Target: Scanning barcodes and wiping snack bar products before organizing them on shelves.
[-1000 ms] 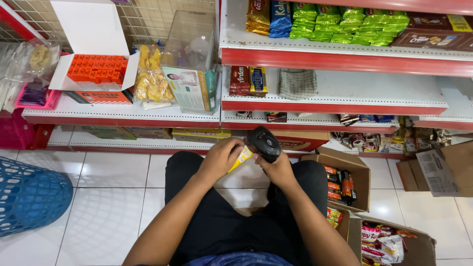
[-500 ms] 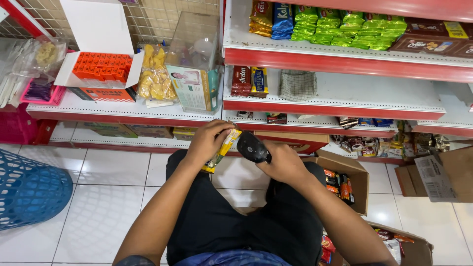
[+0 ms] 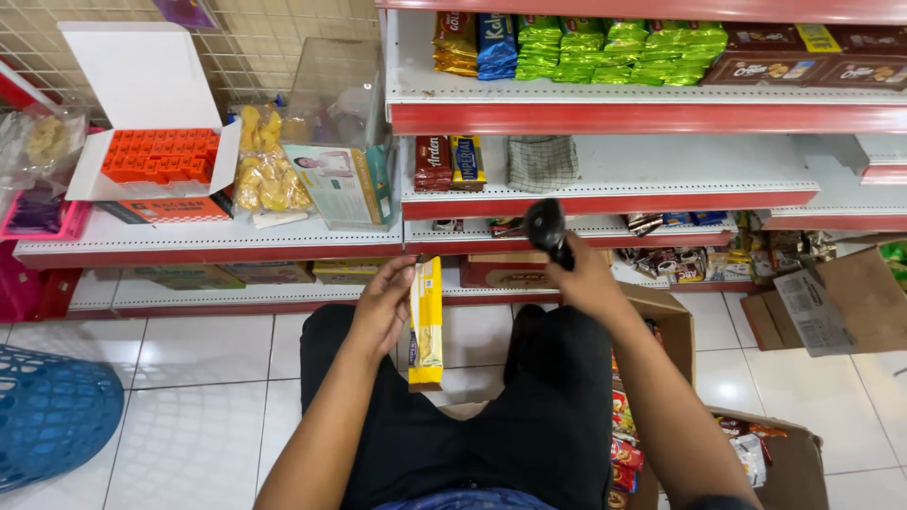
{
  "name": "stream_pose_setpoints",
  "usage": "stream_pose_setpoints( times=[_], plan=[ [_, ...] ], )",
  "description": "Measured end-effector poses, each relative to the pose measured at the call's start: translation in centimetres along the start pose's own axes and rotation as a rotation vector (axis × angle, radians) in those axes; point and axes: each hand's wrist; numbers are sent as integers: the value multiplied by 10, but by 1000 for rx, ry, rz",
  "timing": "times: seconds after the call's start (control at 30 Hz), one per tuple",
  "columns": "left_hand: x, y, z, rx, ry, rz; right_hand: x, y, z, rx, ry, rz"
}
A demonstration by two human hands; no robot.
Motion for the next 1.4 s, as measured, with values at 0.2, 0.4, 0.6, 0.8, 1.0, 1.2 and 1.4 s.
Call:
stream_pose_setpoints(
  times=[0.2, 0.4, 0.6, 0.8, 1.0, 1.2, 1.4],
  plan=[
    [-7, -10, -50, -454, -11, -58, 82, 62, 68, -151, -80, 371],
    [-1, -31, -65, -471, 64, -108, 160, 79, 141, -474, -239, 321],
    [14, -38, -83, -473, 155, -10, 181, 76, 124, -423, -423, 271],
    [23, -50, -62, -580, 268, 265, 127, 46, 64, -611, 119, 279],
    [44, -3, -125, -564, 425, 104, -18, -25, -53, -91, 763, -363],
    [-9, -67, -58, -226, 580, 12, -38, -58, -14, 23, 551, -258],
    [-30, -66, -44, 183, 211, -37, -51, -82, 5, 510, 259, -332]
  ],
)
Point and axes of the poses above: each hand's wrist, its own x-axis towards the middle knuckle, its own y-axis out of the back of the hand, z = x × y, and after that the axes turned 12 degrees about -z, right-handed
